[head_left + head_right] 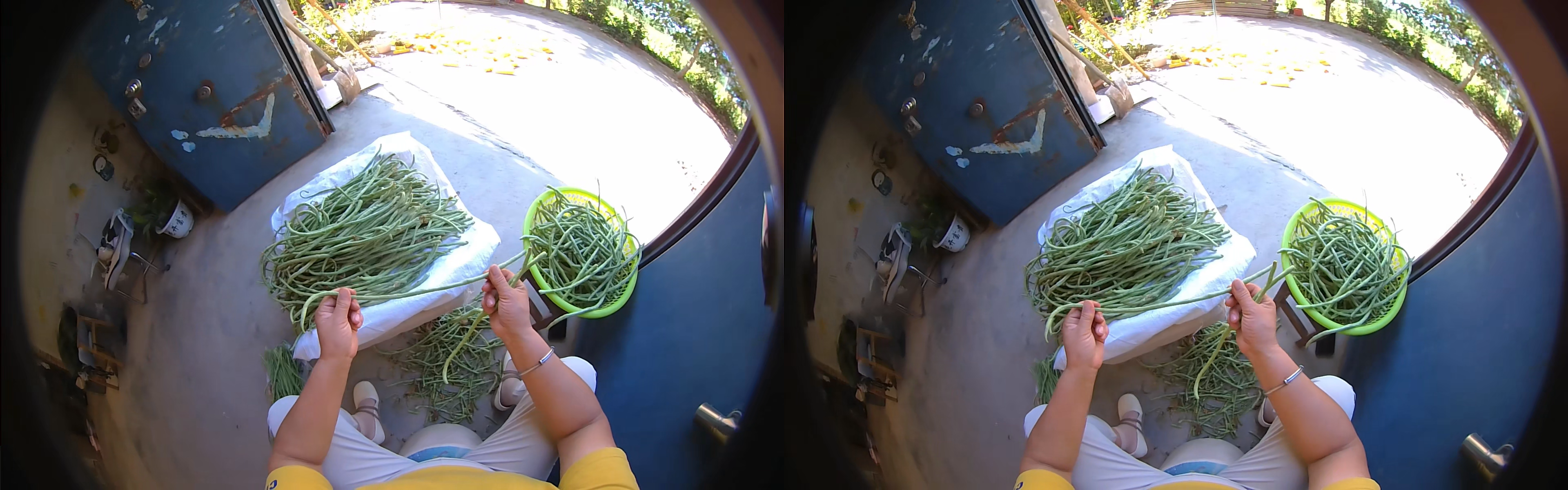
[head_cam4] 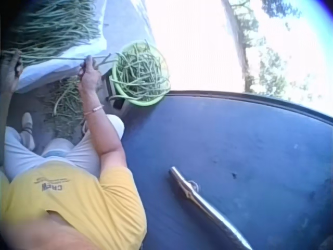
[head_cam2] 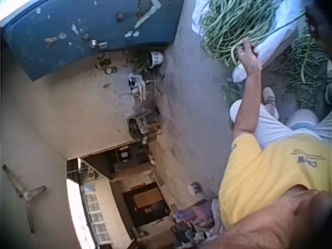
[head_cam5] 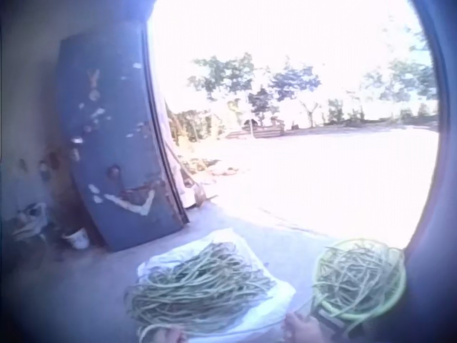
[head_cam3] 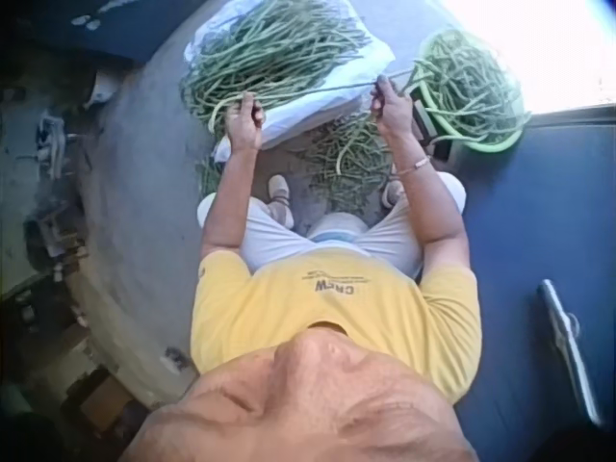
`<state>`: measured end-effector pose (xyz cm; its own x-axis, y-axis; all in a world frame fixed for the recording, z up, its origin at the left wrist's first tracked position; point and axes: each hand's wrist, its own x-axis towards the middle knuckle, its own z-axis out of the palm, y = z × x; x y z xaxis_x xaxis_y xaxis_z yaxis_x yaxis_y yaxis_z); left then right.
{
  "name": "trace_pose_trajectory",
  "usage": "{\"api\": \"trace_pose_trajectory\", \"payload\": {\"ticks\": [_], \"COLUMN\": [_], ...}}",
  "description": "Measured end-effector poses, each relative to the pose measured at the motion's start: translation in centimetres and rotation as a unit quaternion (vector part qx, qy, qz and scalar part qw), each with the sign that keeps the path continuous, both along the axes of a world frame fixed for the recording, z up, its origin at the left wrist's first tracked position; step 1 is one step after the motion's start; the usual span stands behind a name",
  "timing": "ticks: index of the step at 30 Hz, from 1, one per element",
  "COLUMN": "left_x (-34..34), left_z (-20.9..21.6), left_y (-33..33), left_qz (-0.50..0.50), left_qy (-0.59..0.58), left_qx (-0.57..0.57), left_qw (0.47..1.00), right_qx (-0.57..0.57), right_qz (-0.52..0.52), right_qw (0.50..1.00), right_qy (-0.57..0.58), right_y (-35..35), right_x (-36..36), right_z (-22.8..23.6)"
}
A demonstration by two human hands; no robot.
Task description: The person peels long green string beans by hand, pulling the fibrous string from the side of each pod and breaking off the ends before placing them in a separate pile.
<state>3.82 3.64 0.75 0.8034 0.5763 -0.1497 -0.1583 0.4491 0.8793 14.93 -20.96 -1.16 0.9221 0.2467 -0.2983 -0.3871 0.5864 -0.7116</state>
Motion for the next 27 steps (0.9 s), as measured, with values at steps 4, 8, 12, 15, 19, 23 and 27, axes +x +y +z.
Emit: {"api": "trace_pose_trajectory", "payload": {"ticks": [4,8,12,15,19,23,27], "left_x": [-0.3,-0.3,-0.7,-1.0,-1.0,-1.4,-1.5], "left_z": [-0.6,-0.2,-0.1,0.2,-0.3,-0.5,-2.3], "left_y": [0.6,1.0,3.1,3.8,4.9,6.3,6.6], "left_qz": [-0.004,-0.006,0.022,0.048,0.086,0.020,-0.073], "left_qy": [0.014,0.016,0.009,0.021,0.020,0.098,0.179], "left_qx": [-0.035,-0.079,-0.035,-0.009,0.001,0.152,0.300], "left_qw": [0.999,0.997,0.999,0.999,0.996,0.983,0.934], "right_qx": [-0.009,-0.020,-0.031,-0.026,-0.022,-0.008,-0.036], "right_qz": [-0.014,-0.036,-0.073,-0.095,-0.129,-0.149,-0.122], "right_qw": [1.000,0.999,0.997,0.995,0.991,0.988,0.989], "right_qy": [-0.005,-0.021,-0.007,0.007,-0.011,-0.041,-0.081], "right_y": [0.6,0.7,0.4,0.0,-0.5,-0.8,-1.6], "right_x": [0.0,0.2,0.8,1.3,1.9,2.3,2.5], "right_z": [0.3,0.1,0.0,-0.1,0.0,1.0,0.9]}}
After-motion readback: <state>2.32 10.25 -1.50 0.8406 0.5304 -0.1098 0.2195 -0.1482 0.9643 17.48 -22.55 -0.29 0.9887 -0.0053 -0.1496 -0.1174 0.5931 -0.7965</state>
